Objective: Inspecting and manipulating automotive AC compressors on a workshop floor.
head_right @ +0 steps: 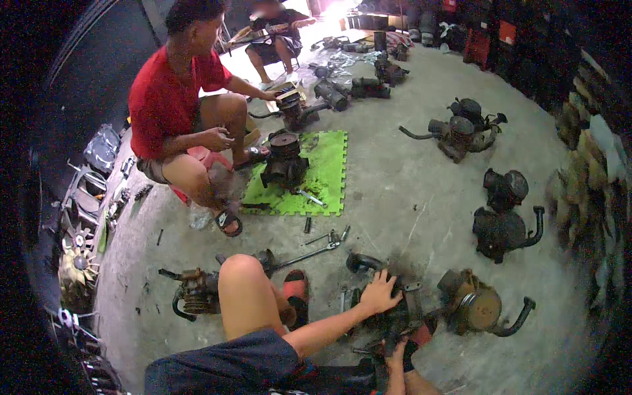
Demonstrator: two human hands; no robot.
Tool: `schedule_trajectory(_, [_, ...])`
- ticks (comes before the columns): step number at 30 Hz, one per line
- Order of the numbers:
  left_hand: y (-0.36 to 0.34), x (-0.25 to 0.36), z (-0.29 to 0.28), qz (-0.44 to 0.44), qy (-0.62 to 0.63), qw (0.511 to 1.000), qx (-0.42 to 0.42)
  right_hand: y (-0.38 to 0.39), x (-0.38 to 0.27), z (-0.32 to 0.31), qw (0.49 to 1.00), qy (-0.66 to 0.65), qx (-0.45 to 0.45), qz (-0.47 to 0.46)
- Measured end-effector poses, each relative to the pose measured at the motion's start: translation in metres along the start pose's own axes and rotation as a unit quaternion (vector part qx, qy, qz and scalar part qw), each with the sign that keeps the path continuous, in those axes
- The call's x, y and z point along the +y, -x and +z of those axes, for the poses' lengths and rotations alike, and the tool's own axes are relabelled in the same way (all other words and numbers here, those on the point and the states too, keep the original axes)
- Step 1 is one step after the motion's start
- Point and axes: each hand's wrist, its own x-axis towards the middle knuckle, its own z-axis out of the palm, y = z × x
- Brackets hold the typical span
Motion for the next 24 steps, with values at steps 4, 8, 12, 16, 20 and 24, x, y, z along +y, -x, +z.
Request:
schedule_trajectory(4, [0.002, 0.004, 0.007, 0.008, -0.005, 1.000, 0.000, -0.033, 0.036, -0.003, 0.998, -0.045, 0.010, -0.029])
schedule_trajectory(8, [0.003, -0.006, 0.003, -0.001, -0.003, 1.000, 0.009, -0.035, 0.040, -0.001, 0.992, 0.005, 0.048, -0.117])
schedule_trajectory(12, [-0.001, 0.002, 0.002, 0.012, 0.001, 1.000, 0.015, -0.032, 0.040, 0.002, 0.962, 0.067, 0.120, -0.235])
schedule_trajectory(16, [-0.003, -0.002, 0.000, 0.011, 0.013, 1.000, 0.025, -0.034, 0.040, -0.019, 0.957, 0.084, 0.119, -0.251])
schedule_trajectory(20, [-0.003, -0.003, 0.007, 0.003, 0.003, 1.000, 0.008, -0.042, 0.040, -0.038, 0.968, 0.084, 0.074, -0.223])
schedule_trajectory(24, [-0.002, -0.001, 0.003, 0.007, 0.017, 1.000, 0.018, -0.043, 0.038, -0.031, 0.976, 0.075, 0.035, -0.200])
